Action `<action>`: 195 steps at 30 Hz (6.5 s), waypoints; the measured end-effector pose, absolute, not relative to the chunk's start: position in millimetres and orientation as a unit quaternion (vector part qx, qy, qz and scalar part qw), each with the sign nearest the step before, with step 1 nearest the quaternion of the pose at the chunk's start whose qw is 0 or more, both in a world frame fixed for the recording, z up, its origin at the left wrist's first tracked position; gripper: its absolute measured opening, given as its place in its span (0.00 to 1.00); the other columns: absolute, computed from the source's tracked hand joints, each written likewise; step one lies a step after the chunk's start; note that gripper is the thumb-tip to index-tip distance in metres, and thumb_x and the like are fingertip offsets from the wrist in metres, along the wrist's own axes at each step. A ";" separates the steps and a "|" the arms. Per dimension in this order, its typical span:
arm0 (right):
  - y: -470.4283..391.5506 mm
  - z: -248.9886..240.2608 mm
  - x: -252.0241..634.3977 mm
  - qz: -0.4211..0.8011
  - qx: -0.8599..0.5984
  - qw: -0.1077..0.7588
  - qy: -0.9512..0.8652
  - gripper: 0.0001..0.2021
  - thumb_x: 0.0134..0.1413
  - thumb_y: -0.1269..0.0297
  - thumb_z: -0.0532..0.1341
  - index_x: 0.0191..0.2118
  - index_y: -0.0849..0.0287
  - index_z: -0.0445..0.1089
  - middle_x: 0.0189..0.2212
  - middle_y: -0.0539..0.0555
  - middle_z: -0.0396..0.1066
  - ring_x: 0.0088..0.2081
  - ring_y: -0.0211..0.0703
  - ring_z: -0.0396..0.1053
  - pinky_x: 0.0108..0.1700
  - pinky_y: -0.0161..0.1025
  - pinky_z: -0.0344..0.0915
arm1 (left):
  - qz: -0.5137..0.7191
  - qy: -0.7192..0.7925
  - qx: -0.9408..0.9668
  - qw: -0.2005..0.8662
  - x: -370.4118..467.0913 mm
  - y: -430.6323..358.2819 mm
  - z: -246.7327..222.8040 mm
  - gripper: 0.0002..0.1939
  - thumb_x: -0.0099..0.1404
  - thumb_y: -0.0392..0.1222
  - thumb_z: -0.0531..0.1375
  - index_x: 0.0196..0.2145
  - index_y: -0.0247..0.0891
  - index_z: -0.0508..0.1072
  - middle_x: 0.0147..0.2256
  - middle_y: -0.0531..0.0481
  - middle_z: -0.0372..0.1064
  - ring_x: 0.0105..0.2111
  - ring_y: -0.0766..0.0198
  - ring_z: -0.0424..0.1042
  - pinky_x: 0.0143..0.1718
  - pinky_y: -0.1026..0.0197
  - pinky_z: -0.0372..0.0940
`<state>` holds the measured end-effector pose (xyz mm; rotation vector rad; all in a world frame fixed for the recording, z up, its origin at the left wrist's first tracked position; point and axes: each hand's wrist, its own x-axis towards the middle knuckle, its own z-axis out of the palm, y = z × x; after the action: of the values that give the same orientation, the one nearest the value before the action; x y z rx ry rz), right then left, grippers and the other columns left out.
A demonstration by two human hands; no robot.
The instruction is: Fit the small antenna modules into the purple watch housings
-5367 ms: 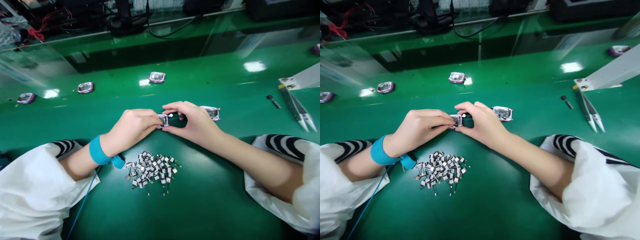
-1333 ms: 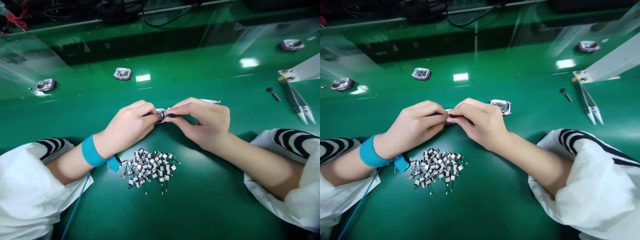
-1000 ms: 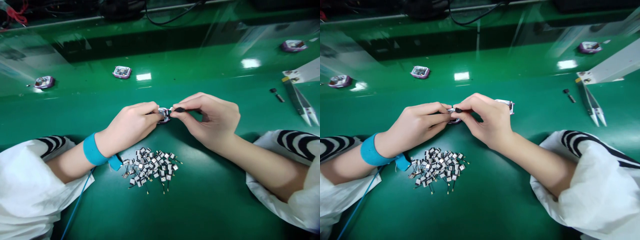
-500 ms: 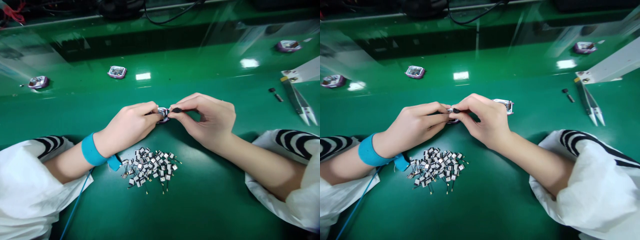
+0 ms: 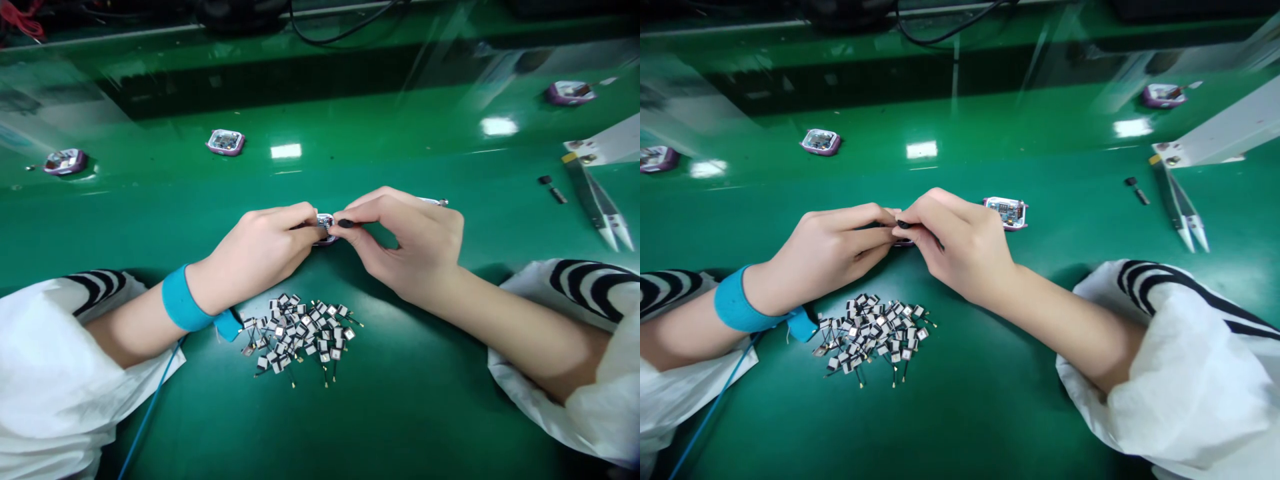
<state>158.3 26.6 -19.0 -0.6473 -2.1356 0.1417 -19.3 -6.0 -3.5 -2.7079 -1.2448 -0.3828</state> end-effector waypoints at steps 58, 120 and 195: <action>-1.5 26.1 145.6 -0.186 -0.309 0.186 -0.914 0.06 0.48 0.77 0.55 0.28 0.64 0.67 0.25 0.56 0.66 0.28 0.41 0.60 0.29 0.36 0.56 | -0.301 -0.456 -0.801 -0.246 -24.7 -13.0 14.4 0.30 0.51 0.35 0.63 0.50 0.39 0.57 0.40 0.49 0.69 0.33 0.69 0.70 0.39 0.63 0.69; 17.1 15.9 147.4 0.219 -0.326 0.406 -0.825 0.01 0.51 0.70 0.56 0.30 0.60 0.64 0.28 0.51 0.64 0.32 0.32 0.63 0.29 0.31 0.61 | -0.510 -0.432 -0.658 -0.348 -13.6 -25.1 17.5 0.22 0.46 0.37 0.68 0.37 0.38 0.62 0.35 0.53 0.69 0.36 0.70 0.72 0.41 0.70 0.69; 91.1 11.0 -113.0 0.105 -0.348 0.119 -0.924 0.16 0.56 0.59 0.53 0.47 0.62 0.61 0.45 0.56 0.63 0.44 0.39 0.64 0.45 0.44 0.65 | -0.248 -0.692 -0.678 0.014 -123.8 -61.1 8.6 0.05 0.59 0.41 0.57 0.30 0.37 0.67 0.27 0.53 0.66 0.28 0.65 0.66 0.32 0.63 0.63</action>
<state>-113.0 91.1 11.0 -1.0165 -2.7007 0.3081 -123.8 -61.1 8.6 -2.1122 -2.1537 -0.7727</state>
